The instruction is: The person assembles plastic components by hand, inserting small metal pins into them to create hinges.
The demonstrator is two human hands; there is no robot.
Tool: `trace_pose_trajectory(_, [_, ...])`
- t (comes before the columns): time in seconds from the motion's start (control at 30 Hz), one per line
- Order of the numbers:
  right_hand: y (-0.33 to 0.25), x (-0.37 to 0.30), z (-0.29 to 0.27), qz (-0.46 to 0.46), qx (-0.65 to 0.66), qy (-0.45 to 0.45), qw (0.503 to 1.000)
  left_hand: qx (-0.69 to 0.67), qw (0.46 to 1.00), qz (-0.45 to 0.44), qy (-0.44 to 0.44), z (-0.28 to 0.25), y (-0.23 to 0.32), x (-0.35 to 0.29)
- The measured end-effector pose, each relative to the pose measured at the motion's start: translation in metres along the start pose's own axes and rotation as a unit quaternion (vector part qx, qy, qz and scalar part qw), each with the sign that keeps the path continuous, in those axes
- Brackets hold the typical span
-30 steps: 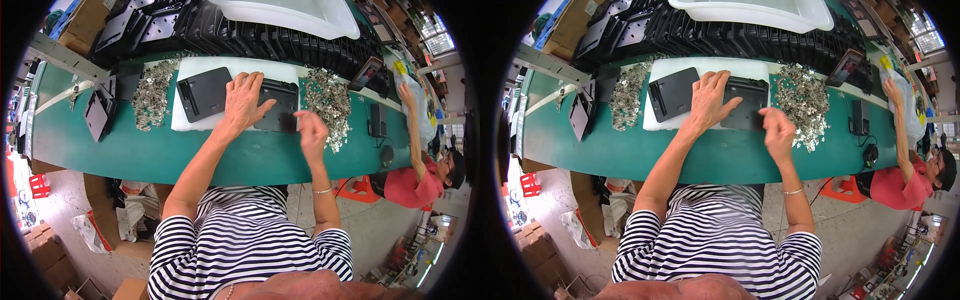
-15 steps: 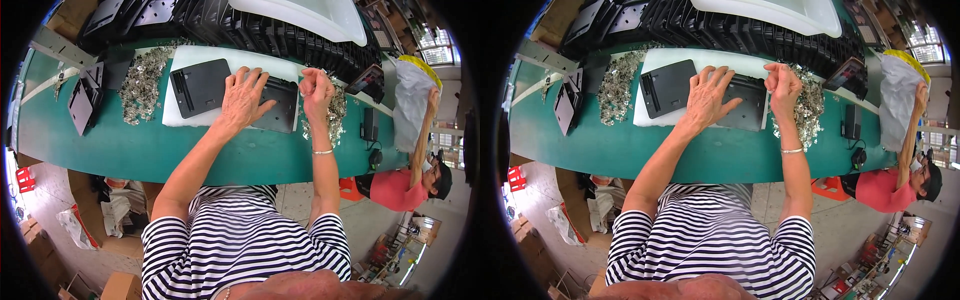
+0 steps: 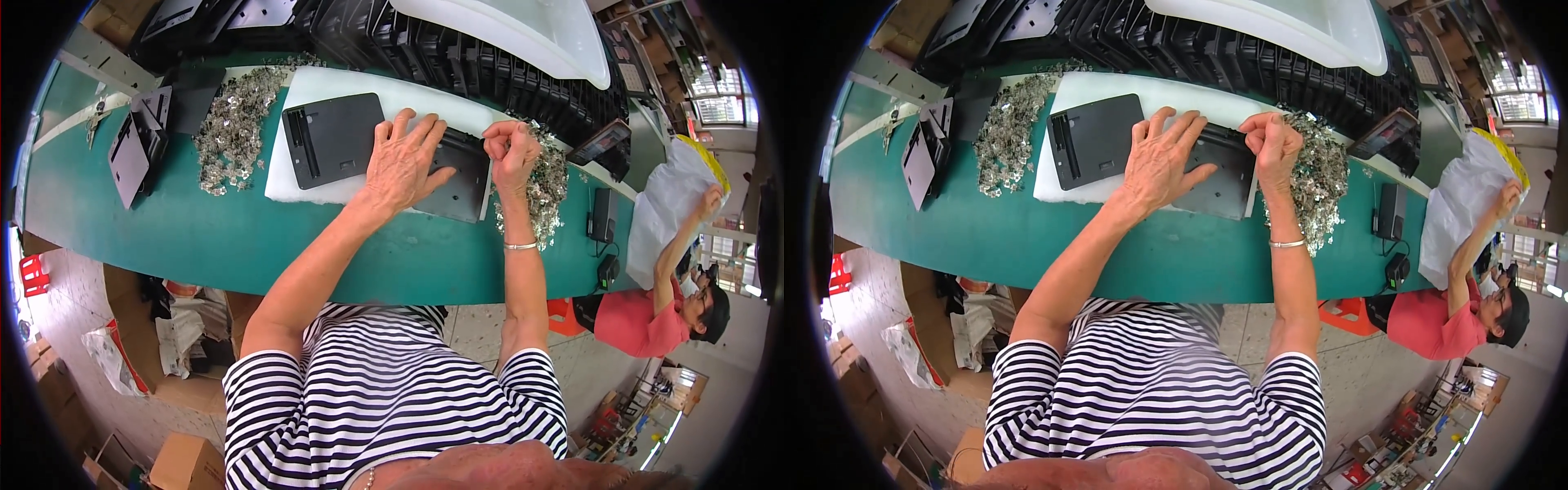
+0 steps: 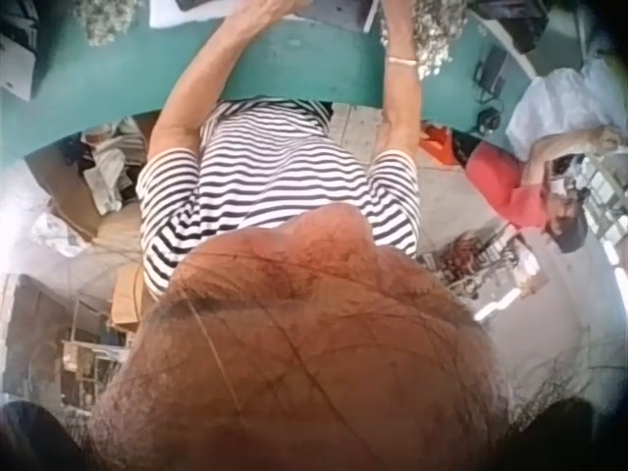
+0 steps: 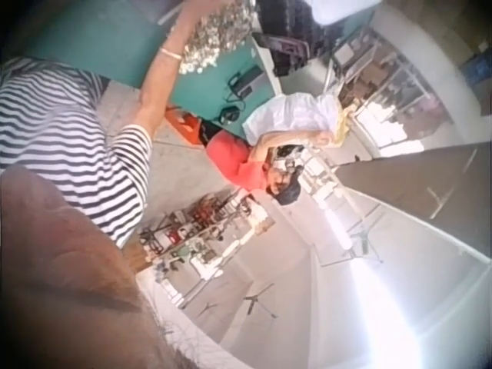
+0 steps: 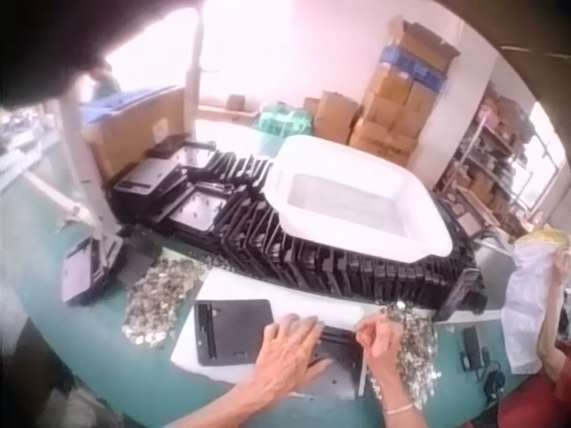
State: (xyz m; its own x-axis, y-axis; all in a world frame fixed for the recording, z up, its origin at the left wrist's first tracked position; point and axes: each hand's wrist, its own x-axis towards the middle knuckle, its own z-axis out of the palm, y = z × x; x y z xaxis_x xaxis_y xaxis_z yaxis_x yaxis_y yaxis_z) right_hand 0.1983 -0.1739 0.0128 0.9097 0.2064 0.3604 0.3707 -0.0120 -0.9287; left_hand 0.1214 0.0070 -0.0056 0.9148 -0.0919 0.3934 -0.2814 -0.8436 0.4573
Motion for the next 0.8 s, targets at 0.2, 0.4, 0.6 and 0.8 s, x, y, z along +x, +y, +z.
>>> trace_pose_trajectory(0.2, [0.002, -0.001, -0.001, -0.013, -0.044, -0.018, 0.999, -0.006, 1.000, -0.001, -0.004, -0.003, 0.001, 0.002])
trace_pose_trajectory(0.4, [0.005, -0.001, 0.002, -0.027, -0.035, 0.005, 0.999, -0.001, 1.000, 0.004, 0.016, -0.001, -0.001, 0.001])
trace_pose_trajectory(0.6, [0.013, -0.005, 0.002, 0.002, 0.056, 0.041, 0.998, -0.002, 1.000, 0.007, 0.015, -0.002, 0.000, -0.001])
trace_pose_trajectory(0.8, [0.011, -0.003, -0.023, -0.010, 0.237, 0.096, 0.967, -0.004, 1.000, 0.000, 0.002, 0.000, 0.001, -0.002])
